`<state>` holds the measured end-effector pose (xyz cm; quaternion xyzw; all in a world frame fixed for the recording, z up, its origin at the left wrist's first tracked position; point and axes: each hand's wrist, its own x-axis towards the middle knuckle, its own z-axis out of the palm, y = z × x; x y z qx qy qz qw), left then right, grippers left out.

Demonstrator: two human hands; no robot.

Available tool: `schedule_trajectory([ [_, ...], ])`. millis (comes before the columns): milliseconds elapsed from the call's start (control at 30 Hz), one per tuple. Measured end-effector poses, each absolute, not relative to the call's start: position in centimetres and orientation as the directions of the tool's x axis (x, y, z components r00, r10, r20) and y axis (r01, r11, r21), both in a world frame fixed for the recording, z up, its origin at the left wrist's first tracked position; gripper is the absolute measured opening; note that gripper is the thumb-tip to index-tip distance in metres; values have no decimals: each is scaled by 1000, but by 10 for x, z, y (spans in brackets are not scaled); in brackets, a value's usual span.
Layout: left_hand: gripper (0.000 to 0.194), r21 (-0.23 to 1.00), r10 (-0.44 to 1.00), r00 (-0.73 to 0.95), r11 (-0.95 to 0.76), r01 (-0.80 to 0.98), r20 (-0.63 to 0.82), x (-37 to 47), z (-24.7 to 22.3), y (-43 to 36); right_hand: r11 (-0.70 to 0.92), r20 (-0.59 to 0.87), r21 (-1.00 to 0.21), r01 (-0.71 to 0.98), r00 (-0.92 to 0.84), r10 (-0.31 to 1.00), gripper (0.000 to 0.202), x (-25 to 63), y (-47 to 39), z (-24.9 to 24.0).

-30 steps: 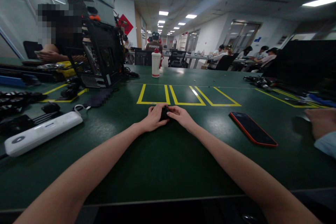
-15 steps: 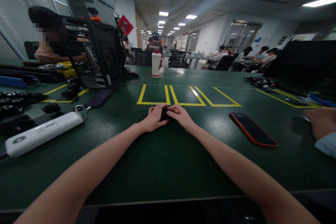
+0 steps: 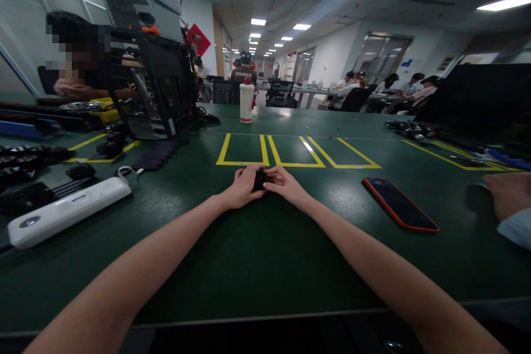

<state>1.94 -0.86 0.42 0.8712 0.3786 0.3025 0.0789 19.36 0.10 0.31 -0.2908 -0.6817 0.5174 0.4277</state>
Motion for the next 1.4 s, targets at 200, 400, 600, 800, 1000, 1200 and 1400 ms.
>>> schedule_trajectory([
  [200,53,359,700,537,-708,608,472,20,6,-10,372,346,-928,17,-330,878,17,186,1,6],
  [400,54,345,688,537,-717,605,488,20,4,-8,308,291,-951,-22,-391,873,26,189,3,4],
  [600,53,355,698,537,-710,608,475,19,3,-7,316,314,-946,-74,-452,835,32,193,0,1],
  [800,53,360,699,534,-709,606,476,19,5,-8,360,332,-933,16,-349,876,19,188,-1,4],
  [1000,53,347,691,547,-716,606,472,19,7,-10,300,274,-954,14,-363,890,27,189,0,6],
  [1200,53,334,685,546,-720,608,483,19,4,-8,298,294,-952,-63,-447,845,30,194,3,1],
  [1400,54,345,690,530,-714,609,493,20,2,-6,355,334,-935,-18,-383,861,18,191,2,2],
])
